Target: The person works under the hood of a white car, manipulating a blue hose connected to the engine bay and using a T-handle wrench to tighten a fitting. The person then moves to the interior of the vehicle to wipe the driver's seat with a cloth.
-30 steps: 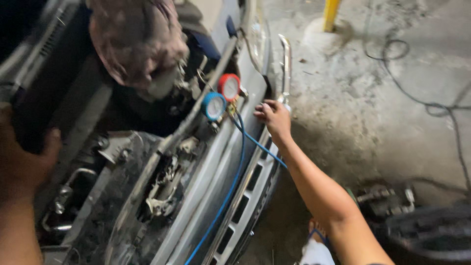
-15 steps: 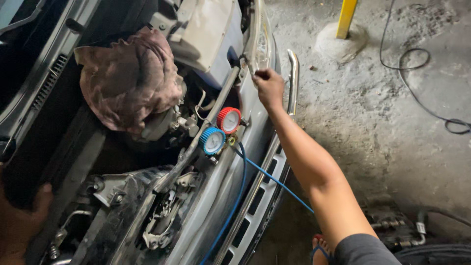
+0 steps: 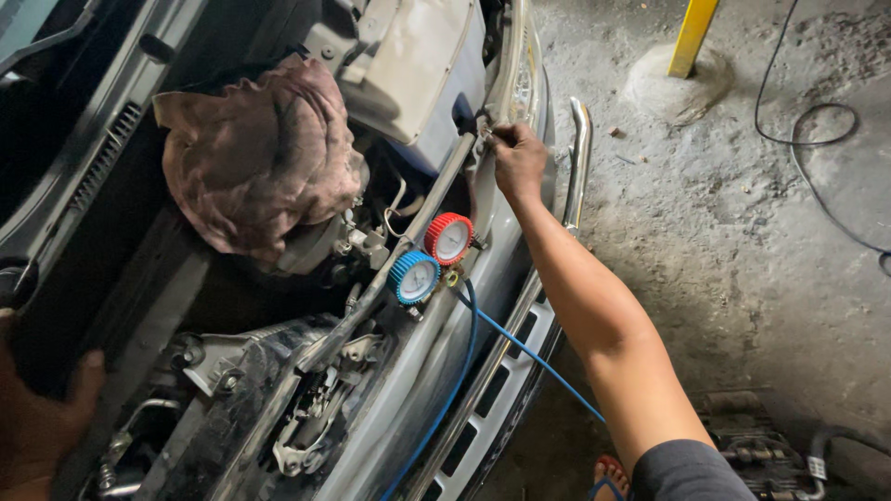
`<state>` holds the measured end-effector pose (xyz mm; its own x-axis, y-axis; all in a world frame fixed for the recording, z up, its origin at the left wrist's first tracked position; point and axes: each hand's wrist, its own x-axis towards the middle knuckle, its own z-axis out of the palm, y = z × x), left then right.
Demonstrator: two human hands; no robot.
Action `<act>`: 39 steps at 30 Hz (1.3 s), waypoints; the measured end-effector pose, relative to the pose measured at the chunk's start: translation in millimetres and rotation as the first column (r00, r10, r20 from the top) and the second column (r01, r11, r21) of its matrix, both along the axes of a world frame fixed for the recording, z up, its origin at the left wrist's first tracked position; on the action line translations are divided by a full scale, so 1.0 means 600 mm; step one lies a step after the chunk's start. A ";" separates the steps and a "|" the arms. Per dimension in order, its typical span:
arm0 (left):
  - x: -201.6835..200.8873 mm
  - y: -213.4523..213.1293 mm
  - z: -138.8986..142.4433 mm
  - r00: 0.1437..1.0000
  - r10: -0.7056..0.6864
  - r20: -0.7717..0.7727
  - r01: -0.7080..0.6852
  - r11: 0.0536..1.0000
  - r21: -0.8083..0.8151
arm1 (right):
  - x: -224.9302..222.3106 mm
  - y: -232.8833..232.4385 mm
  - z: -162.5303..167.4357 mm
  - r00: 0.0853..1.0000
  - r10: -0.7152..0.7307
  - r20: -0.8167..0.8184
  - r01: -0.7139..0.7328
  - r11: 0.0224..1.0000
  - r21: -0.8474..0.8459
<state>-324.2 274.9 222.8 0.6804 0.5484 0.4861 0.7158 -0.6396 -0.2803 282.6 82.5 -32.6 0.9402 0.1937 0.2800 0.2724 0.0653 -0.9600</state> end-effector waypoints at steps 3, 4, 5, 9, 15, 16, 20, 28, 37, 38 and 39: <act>0.005 -0.003 0.005 1.000 0.001 -0.015 0.000 0.999 0.032 | 0.000 -0.001 0.000 1.000 -0.002 0.006 0.002 1.000 -0.019; 0.006 -0.003 0.006 1.000 -0.003 -0.022 0.004 0.999 0.037 | 0.000 -0.002 0.000 1.000 0.008 0.007 -0.008 1.000 -0.015; 0.006 -0.003 0.007 1.000 -0.007 -0.028 0.008 0.999 0.042 | 0.000 -0.003 0.000 1.000 0.017 0.009 -0.017 1.000 -0.011; 0.008 -0.004 0.009 0.998 0.029 -0.057 -0.025 0.997 0.069 | -0.001 -0.005 0.003 0.998 0.017 0.055 -0.015 0.999 -0.029; 0.017 -0.015 0.014 0.999 0.000 -0.033 0.002 0.999 0.051 | 0.000 -0.001 0.015 0.999 0.039 0.021 -0.039 0.999 -0.026; 0.019 -0.017 0.016 1.000 0.002 -0.028 0.000 0.999 0.053 | 0.002 -0.001 0.016 0.999 0.028 0.043 -0.026 0.998 -0.049; 0.026 -0.026 0.018 1.000 0.025 -0.017 -0.024 0.998 0.058 | 0.008 0.007 0.010 0.990 -0.011 0.142 0.030 0.990 -0.138; 0.034 -0.035 0.029 0.996 0.029 -0.080 -0.020 0.993 0.117 | 0.030 0.043 0.010 1.000 0.004 0.021 0.004 0.926 -0.377; 0.077 -0.075 0.059 0.996 -0.065 -0.053 0.071 0.991 0.118 | 0.041 0.025 0.017 0.983 0.091 0.160 -0.025 0.927 -0.374; 0.080 -0.080 0.060 0.997 -0.018 -0.072 0.028 0.991 0.132 | 0.033 0.024 0.017 0.967 0.072 0.244 0.015 0.941 -0.338; 0.084 -0.082 0.060 0.995 0.027 -0.091 -0.014 0.989 0.146 | 0.029 0.027 0.019 0.976 0.022 0.219 0.055 0.939 -0.339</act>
<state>-274.0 225.5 259.0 0.7156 0.4909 0.4970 0.6949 -0.5728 -0.4348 299.9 99.0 -20.9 0.8684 0.2982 0.3963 0.4736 -0.2613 -0.8411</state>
